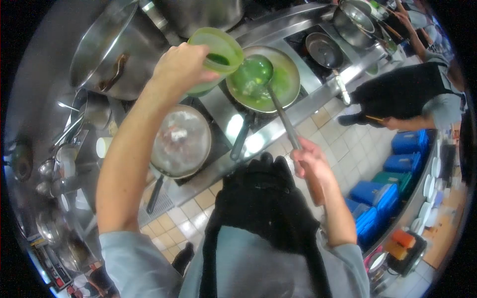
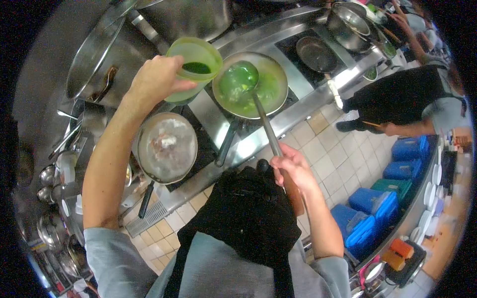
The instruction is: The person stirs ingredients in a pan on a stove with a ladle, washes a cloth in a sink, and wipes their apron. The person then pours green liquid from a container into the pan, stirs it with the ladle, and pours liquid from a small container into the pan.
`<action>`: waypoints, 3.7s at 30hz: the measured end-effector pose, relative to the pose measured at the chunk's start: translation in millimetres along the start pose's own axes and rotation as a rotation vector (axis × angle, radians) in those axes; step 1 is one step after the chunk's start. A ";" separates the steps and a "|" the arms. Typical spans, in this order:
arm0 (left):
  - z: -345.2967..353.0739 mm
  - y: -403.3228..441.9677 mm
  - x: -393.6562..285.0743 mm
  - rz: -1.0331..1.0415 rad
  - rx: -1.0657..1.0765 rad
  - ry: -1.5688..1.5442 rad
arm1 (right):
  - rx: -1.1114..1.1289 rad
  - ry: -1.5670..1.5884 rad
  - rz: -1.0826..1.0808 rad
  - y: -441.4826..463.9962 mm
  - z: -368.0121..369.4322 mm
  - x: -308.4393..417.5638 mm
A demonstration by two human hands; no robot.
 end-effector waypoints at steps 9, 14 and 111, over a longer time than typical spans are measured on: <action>-1.1 5.3 -0.7 0.056 -0.035 -0.032 | -0.312 -1.089 -0.075 -62.6 -34.0 34.0; 1.3 5.9 1.2 0.069 -0.032 -0.043 | -0.248 -1.294 -0.167 -97.6 -32.3 33.2; 0.8 6.0 -38.8 0.045 -0.183 -0.180 | 0.039 0.047 0.024 21.5 -19.6 -9.3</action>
Point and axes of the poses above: each hand's wrist, its own y-axis towards the middle knuckle, its own z-axis out of the palm, x = y × z, the point moved 3 cm from there along y, towards the middle knuckle, and after that the axes turned 15 degrees about -y, right-handed, at the moved point
